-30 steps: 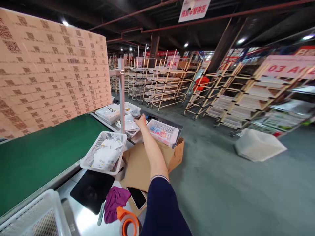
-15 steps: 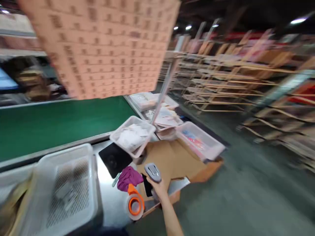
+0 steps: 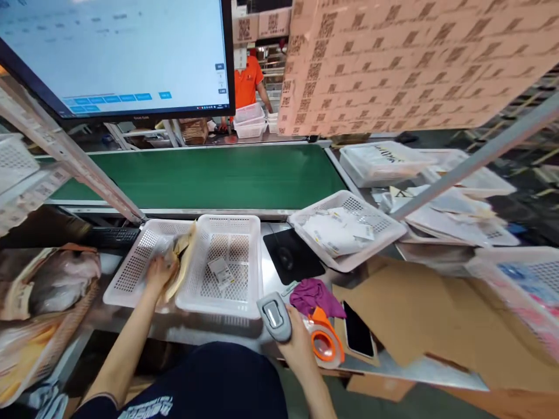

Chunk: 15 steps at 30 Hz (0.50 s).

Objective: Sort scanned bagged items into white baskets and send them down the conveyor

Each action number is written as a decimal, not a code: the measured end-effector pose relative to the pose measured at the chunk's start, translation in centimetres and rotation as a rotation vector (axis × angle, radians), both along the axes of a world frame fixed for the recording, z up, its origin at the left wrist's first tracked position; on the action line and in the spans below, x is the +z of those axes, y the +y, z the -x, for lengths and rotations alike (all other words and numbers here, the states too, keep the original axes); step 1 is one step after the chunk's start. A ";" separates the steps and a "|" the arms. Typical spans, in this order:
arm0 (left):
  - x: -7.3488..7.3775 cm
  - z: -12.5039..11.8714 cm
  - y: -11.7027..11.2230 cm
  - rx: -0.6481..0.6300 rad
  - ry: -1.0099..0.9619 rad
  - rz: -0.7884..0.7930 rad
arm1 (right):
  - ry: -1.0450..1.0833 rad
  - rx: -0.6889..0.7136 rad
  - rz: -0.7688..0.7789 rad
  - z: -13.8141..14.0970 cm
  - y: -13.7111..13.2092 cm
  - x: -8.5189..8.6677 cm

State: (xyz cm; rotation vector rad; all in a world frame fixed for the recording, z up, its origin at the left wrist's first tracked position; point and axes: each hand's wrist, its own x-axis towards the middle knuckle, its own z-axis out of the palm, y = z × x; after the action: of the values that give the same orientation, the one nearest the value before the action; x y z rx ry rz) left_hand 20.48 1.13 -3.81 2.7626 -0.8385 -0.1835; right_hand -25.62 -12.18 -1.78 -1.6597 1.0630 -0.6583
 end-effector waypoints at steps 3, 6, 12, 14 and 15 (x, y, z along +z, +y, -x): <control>-0.4 -2.0 -0.5 -0.083 0.027 0.013 | -0.042 0.123 0.071 -4.0 1.2 2.4; 0.8 -3.9 0.4 -0.138 -0.017 0.091 | -0.054 0.228 0.113 -7.4 2.0 4.2; 4.9 -2.1 2.8 -0.349 -0.164 0.344 | 0.052 0.343 0.099 -11.8 1.4 9.5; 5.1 0.7 2.5 -0.477 -0.181 0.436 | -0.090 0.362 -0.047 -13.0 1.7 10.6; 5.0 2.3 2.1 -0.541 -0.179 0.478 | -0.193 0.367 -0.161 -13.7 2.0 10.7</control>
State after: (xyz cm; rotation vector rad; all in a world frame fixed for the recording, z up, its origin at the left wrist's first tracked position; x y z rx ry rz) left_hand 18.13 3.27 1.18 2.0844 -1.4470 0.1558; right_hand -11.90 -10.17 8.91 -1.5616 0.6339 -0.4668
